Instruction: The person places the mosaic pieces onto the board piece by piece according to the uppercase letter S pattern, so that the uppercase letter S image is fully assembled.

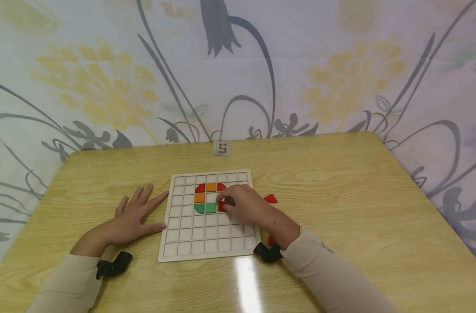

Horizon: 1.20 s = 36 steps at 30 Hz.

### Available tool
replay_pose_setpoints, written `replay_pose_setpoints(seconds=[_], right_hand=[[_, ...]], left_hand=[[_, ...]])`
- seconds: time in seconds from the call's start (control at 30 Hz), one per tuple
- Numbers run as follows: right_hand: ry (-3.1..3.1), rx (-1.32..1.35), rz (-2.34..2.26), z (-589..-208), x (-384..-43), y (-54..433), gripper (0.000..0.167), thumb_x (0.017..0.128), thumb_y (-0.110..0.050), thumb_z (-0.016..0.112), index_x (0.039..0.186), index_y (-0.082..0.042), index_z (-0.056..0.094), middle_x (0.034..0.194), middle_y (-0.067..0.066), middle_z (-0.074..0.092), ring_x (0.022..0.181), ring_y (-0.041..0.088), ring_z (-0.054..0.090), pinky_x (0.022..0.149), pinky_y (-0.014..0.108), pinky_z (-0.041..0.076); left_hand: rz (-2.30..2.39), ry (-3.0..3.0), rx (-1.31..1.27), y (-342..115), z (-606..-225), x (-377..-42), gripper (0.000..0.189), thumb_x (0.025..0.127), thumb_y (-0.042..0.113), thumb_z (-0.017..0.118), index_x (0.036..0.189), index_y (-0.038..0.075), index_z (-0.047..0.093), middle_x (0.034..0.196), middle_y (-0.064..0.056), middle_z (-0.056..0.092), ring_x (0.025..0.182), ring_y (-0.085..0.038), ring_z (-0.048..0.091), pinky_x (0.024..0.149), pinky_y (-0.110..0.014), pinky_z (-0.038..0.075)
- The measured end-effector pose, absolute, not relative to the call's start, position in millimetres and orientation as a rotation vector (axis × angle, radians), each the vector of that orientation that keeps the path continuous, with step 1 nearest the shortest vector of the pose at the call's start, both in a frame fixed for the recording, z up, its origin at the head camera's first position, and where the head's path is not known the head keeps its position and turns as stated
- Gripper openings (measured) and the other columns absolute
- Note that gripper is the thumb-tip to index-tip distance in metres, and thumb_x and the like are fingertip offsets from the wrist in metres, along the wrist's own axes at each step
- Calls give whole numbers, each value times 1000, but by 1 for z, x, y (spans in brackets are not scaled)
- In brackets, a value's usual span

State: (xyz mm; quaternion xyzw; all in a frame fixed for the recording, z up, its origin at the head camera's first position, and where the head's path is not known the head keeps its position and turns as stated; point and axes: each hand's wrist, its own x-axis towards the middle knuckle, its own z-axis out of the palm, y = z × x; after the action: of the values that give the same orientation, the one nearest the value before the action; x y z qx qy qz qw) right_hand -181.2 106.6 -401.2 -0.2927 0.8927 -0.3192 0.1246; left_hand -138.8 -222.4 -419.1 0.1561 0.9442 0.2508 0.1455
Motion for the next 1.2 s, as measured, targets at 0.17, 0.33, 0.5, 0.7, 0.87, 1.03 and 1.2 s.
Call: replay_pose_setpoints(seconds=[0.17,0.33,0.5,0.7,0.87,1.03,1.2], right_hand=[[2617,-862,-898,-402,-181,106,21,94,-7,68,114,-8,76,97,1,69,80,10,55,70,22,47],[2623,-888,-885,-404,-181,107,23,93,-7,69,115,-7,76,93,2,66,76,11,50,64,21,43],[2624,-907,-875,-406,-181,106,25,93,-9,70,118,-6,75,92,1,66,74,10,50,62,20,43],[2634,-920,-841,-404,-182,108,27,93,-11,70,120,-6,74,92,1,67,74,10,50,63,20,42],[2632,-940,-800,-404,-181,108,30,94,-11,69,123,-6,72,91,2,66,73,11,49,62,20,41],[2628,-933,-809,-404,-181,108,31,94,-11,70,124,-5,72,91,2,65,72,11,48,61,20,40],[2628,-951,-816,-401,-180,109,30,93,-11,70,123,-5,72,87,1,63,70,9,46,60,19,39]], left_hand=[[723,2718,450,-223,-419,-139,85,92,58,63,161,26,24,168,-21,-5,153,-46,-12,115,-68,-13],[726,2712,445,-222,-418,-138,86,92,58,64,161,25,25,168,-21,-5,153,-45,-13,115,-68,-14],[721,2718,440,-222,-418,-137,86,92,58,63,161,26,24,168,-21,-4,154,-44,-13,115,-68,-14],[732,2716,443,-220,-416,-137,85,92,58,64,161,26,25,168,-20,-4,154,-45,-12,115,-68,-14],[739,2712,444,-220,-416,-137,85,92,57,64,161,25,25,168,-21,-5,153,-45,-13,115,-67,-14],[744,2710,443,-221,-417,-137,85,92,57,64,161,26,25,168,-20,-5,154,-44,-13,115,-67,-15],[745,2703,446,-222,-417,-137,84,92,58,63,161,28,24,169,-18,-6,154,-43,-14,115,-67,-15]])
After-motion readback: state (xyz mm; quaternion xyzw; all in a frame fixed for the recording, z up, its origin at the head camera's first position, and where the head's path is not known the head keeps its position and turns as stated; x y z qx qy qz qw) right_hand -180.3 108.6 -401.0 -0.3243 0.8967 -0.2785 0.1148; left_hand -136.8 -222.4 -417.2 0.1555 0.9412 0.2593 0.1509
